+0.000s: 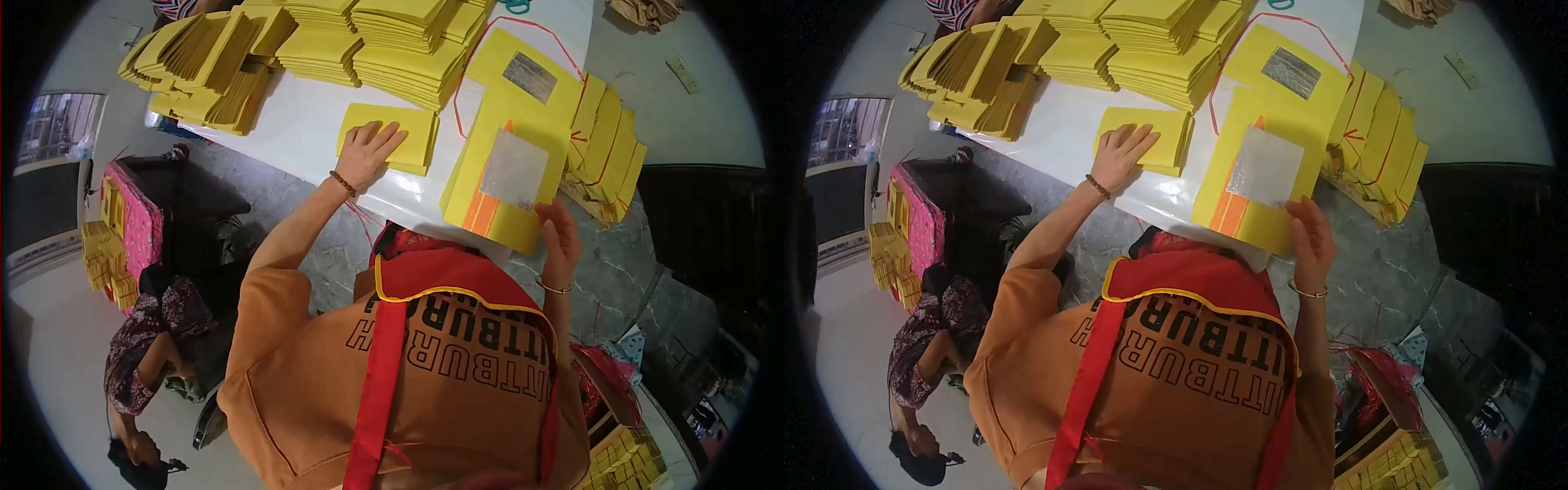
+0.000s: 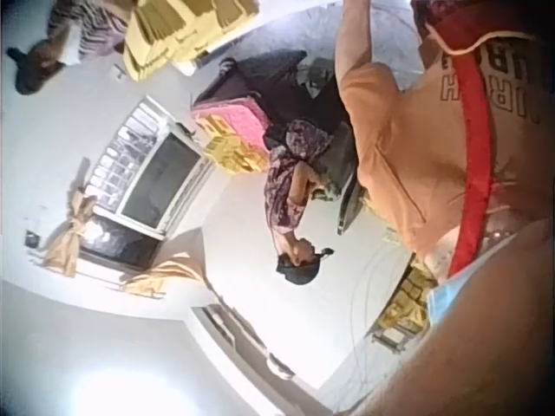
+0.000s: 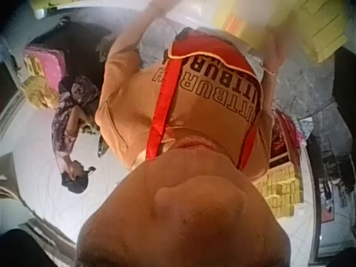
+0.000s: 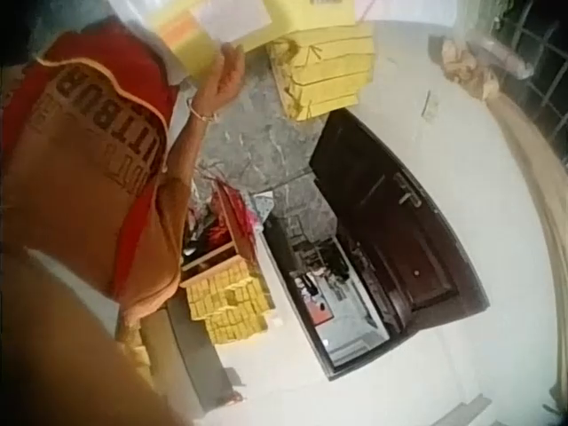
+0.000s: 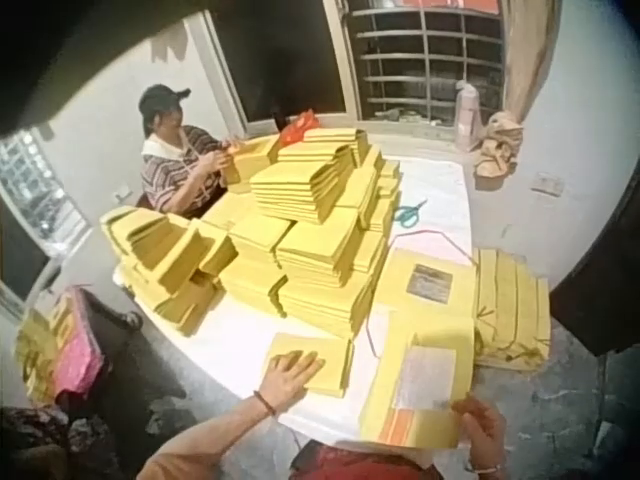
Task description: Folding and stacking yellow joss paper sheets with foil squares.
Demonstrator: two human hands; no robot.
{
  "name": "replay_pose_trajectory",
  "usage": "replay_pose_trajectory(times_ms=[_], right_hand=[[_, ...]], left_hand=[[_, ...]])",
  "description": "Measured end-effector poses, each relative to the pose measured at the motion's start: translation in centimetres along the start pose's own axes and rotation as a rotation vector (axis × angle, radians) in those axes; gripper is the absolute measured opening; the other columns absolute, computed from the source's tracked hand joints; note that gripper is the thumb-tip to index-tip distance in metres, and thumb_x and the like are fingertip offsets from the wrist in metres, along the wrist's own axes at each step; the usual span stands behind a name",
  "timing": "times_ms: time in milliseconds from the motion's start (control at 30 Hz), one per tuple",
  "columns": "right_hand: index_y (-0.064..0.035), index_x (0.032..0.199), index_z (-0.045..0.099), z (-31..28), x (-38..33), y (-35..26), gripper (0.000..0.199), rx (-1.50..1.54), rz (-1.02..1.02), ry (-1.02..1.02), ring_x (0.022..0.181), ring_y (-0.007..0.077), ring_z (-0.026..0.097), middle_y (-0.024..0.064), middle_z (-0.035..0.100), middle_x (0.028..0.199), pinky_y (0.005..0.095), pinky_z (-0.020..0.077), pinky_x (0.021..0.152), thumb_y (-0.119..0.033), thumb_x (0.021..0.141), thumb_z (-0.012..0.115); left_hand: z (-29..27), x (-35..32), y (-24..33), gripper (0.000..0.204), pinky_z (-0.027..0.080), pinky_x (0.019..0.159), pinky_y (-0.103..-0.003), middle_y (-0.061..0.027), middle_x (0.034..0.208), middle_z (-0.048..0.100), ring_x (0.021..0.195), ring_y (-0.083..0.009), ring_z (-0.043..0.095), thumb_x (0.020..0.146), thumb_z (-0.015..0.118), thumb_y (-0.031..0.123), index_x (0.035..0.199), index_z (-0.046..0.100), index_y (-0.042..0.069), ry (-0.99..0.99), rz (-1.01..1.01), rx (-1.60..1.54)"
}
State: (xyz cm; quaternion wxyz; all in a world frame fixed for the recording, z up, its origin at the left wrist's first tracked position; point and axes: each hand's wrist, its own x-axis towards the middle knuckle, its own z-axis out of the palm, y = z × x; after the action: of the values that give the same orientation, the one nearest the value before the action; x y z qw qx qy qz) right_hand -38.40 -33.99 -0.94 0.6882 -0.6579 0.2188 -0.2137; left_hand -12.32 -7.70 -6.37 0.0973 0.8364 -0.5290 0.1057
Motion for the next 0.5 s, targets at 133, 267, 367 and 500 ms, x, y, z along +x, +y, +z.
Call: replay_pose_trajectory(times_ms=[133,267,367,500], right_hand=[[-0.0004,0.122,0.048,0.1,0.2,0.2,0.035,-0.013,0.007,-0.029,0.101,0.0160,0.055,0.0099,0.059,0.108,0.0288,0.0421,0.088,-0.004,0.088,0.050],[-0.0007,0.122,0.048,0.1,0.3,0.4,0.035,-0.047,0.022,-0.028,0.099,0.0163,0.056,0.0098,0.060,0.106,0.0289,0.0425,0.088,-0.005,0.088,0.051],[-0.0009,0.122,0.049,-0.1,0.3,0.6,0.034,-0.037,0.022,-0.033,0.098,0.0168,0.056,0.0098,0.060,0.105,0.0286,0.0429,0.087,-0.006,0.088,0.051],[-0.0020,0.116,0.054,-0.4,0.4,-0.5,0.031,-0.155,0.012,0.007,0.095,0.0160,0.057,0.0084,0.061,0.104,0.0292,0.0433,0.084,-0.008,0.086,0.055]], left_hand=[[-0.2,0.1,-0.1,0.072,0.037,0.087,-0.040,-0.0018,0.127,0.048,0.110,-0.0247,0.045,0.058,0.069,0.013,0.127,0.046,0.018,0.019,0.054,0.029],[0.7,0.0,-0.4,0.069,0.034,0.090,-0.042,-0.0035,0.133,0.043,0.113,-0.0257,0.042,0.064,0.067,0.020,0.129,0.043,0.018,-0.177,0.116,0.078],[0.3,0.1,-1.6,0.062,0.030,0.094,-0.044,-0.0047,0.137,0.037,0.117,-0.0272,0.038,0.074,0.060,0.031,0.131,0.041,0.018,-0.257,0.110,-0.112],[1.3,-0.9,-0.9,0.056,0.027,0.097,-0.045,-0.0052,0.139,0.034,0.121,-0.0280,0.034,0.082,0.052,0.040,0.132,0.040,0.018,-0.218,0.092,-0.124]])
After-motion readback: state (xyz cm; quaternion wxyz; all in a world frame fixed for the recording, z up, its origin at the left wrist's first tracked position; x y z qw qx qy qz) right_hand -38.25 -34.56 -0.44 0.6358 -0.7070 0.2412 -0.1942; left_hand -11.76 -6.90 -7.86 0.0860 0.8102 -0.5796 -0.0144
